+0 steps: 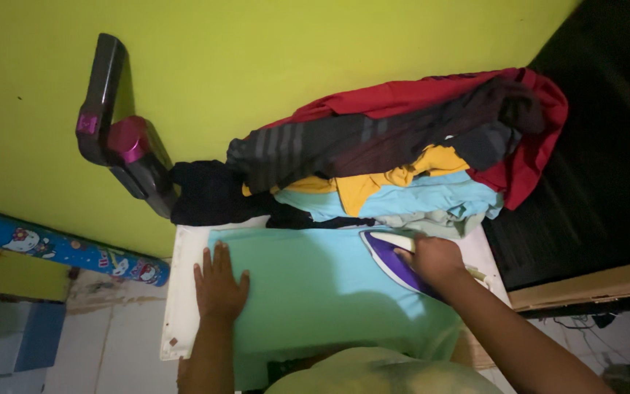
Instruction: The person irons a light blue t-shirt on a white table. They first smooth the shirt with their hands, then use a purple and white iron to press the fabric, moving the iron back and forth across the surface. The person adjusts the shirt's position several times to ensure even coverage.
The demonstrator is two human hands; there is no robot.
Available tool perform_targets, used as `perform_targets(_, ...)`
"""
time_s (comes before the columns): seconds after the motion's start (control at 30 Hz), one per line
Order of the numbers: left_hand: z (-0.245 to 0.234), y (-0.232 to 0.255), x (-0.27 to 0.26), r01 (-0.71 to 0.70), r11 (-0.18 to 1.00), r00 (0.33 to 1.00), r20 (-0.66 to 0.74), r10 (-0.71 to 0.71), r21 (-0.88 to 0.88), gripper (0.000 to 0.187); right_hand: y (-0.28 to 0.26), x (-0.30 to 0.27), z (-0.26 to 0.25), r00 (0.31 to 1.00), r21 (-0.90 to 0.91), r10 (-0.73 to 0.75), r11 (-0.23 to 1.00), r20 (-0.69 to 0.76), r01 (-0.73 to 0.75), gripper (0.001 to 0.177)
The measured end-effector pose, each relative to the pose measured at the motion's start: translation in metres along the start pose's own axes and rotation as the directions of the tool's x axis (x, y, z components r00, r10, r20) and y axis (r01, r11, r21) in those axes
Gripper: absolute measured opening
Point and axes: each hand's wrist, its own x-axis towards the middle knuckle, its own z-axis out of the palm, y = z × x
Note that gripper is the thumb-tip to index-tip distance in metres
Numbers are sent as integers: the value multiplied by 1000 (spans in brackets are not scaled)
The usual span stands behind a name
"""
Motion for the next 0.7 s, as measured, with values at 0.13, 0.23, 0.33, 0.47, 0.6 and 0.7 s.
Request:
perform_targets(0.13,1,-1,-1,-2,1000,1000,1,2,12,86,9,-5,2,993,59,-12,998,-119,19,56)
perform_targets(0.23,2,-2,-1,-1,1000,1000,5,1,6,87,18,-9,4,998,-29,15,999,-66,-17,59)
perform_targets(0.33,4,-3,2,-5,1000,1000,4,5,2,87,29,-8,2,995,-17,90,996,53,-89,58)
perform_targets(0.47,4,-5,1,-18,999,999,-27,17,-33,86,35,-17,1,992,-27,120,992,30,-119,59)
perform_targets(0.6,5,-3,-4,-41,995,994,-101,31,-93,84,40,-21,-3,986,-19,158,987,43,-157,59)
perform_targets(0.7,7,-6,-4,-52,994,992,-119,41,-97,86,38,-18,-4,968,1,247,969,52,-247,57)
